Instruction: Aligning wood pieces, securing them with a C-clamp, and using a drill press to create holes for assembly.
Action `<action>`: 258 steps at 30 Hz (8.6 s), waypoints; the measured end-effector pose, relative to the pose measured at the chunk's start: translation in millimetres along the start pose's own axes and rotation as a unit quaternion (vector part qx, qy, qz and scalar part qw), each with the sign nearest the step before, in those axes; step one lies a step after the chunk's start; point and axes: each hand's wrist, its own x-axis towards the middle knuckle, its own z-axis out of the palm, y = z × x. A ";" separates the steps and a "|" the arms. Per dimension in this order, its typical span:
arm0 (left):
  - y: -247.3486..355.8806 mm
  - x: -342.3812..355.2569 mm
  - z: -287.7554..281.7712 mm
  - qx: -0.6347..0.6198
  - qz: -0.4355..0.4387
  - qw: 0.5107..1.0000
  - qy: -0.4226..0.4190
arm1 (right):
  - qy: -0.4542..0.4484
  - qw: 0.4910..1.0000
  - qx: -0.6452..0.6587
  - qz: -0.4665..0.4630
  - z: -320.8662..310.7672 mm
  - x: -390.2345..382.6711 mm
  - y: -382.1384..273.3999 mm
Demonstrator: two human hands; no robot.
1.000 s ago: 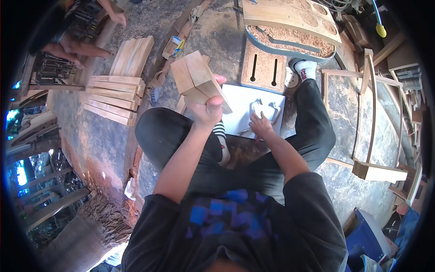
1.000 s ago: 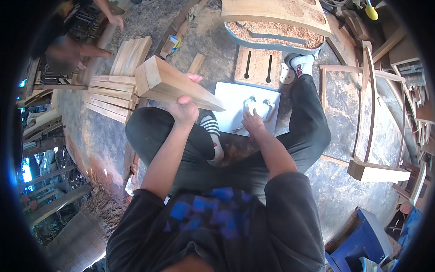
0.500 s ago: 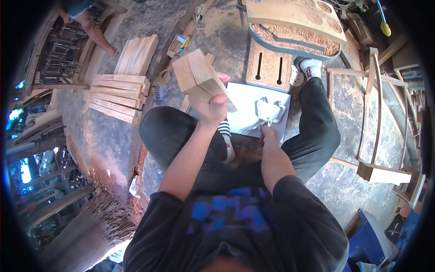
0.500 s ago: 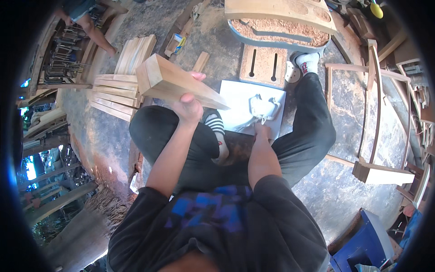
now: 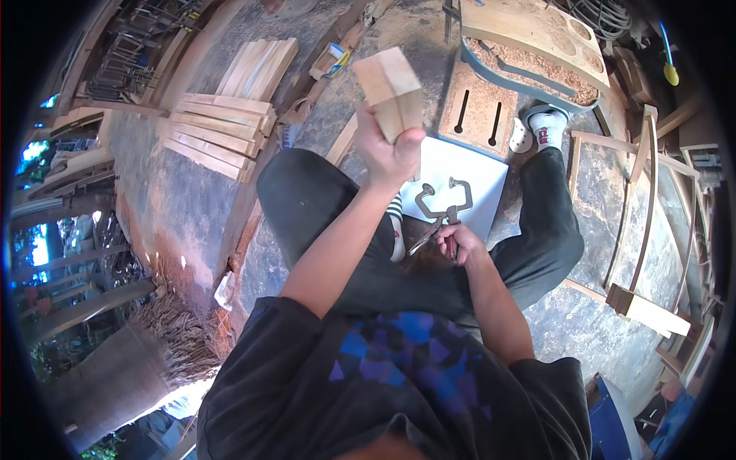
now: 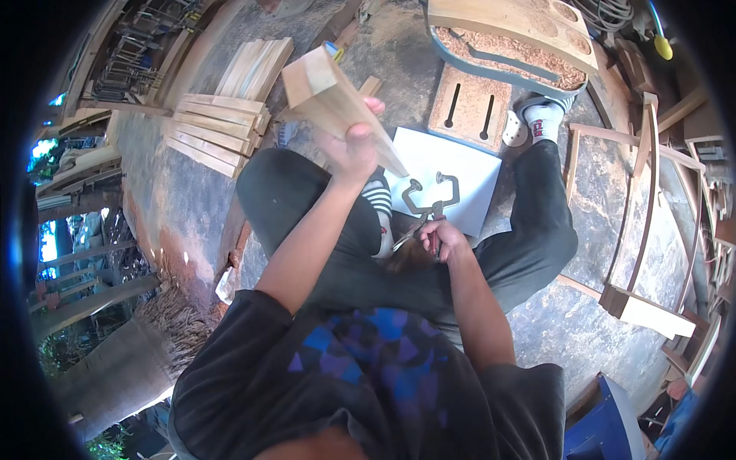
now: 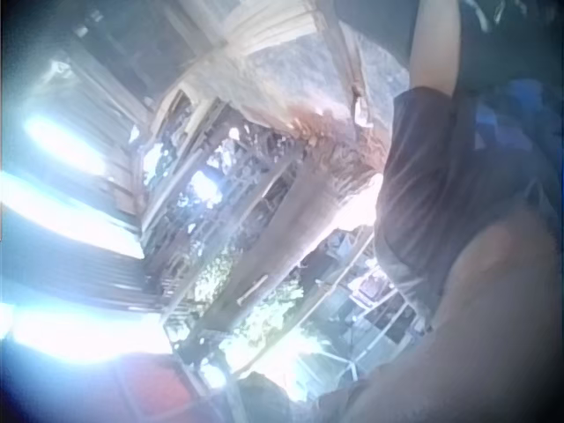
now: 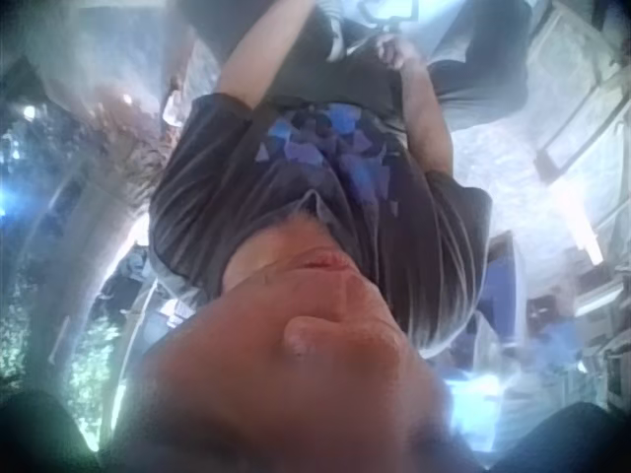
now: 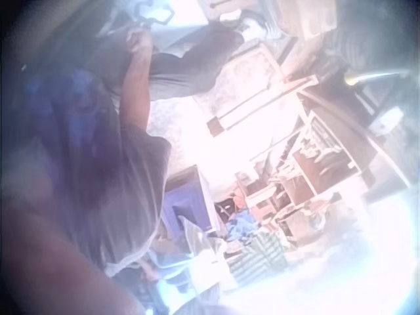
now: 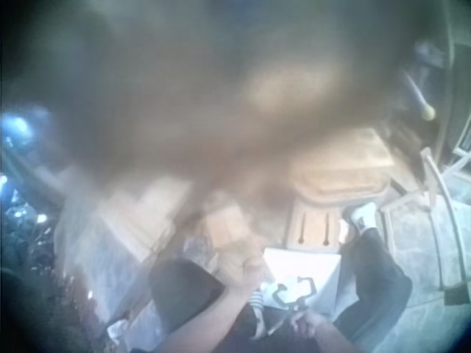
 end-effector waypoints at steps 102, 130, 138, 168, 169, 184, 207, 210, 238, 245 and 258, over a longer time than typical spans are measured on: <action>21.3 41.2 31.4 -0.038 -0.005 0.999 -0.010 | 0.327 0.552 -0.539 -0.547 46.5 92.2 -94.7; 98.4 14.9 -232.8 -0.033 -0.126 0.844 0.520 | 0.224 0.052 -0.804 -0.548 181.5 -185.2 -182.1; 106.9 120.6 -108.1 0.254 -0.166 0.862 -0.405 | 0.222 -0.008 -0.791 -0.570 184.2 -202.3 -190.5; 105.7 139.6 -173.0 0.000 -0.490 0.743 -0.455 | 0.010 0.568 -0.145 -0.810 188.2 -247.0 -138.6; 104.6 139.8 -172.9 -0.001 -0.489 0.743 -0.457 | 0.008 0.567 -0.145 -0.811 188.6 -247.8 -142.5; 116.7 134.9 -148.8 0.034 -0.464 0.732 -0.498 | 0.013 0.571 -0.175 -0.802 173.8 -243.6 -168.2; 137.7 57.8 -175.4 -0.092 -0.640 0.655 -0.390 | -0.412 0.712 -0.042 -0.567 147.0 -172.8 -190.1; 140.1 56.6 -177.8 -0.090 -0.647 0.651 -0.387 | -0.392 0.713 -0.025 -0.581 147.9 -167.7 -187.1; 140.5 89.9 -190.9 -0.029 -0.594 0.782 -0.186 | 0.415 0.696 -0.577 -0.101 -80.6 77.1 -93.1; 126.5 111.0 -187.3 0.047 -0.550 0.819 -0.159 | 0.140 0.920 -0.367 -0.005 -59.9 58.7 -104.9; 123.0 128.5 -157.5 0.068 -0.471 0.835 -0.276 | -0.235 0.897 -0.311 -0.209 110.6 -153.3 -79.9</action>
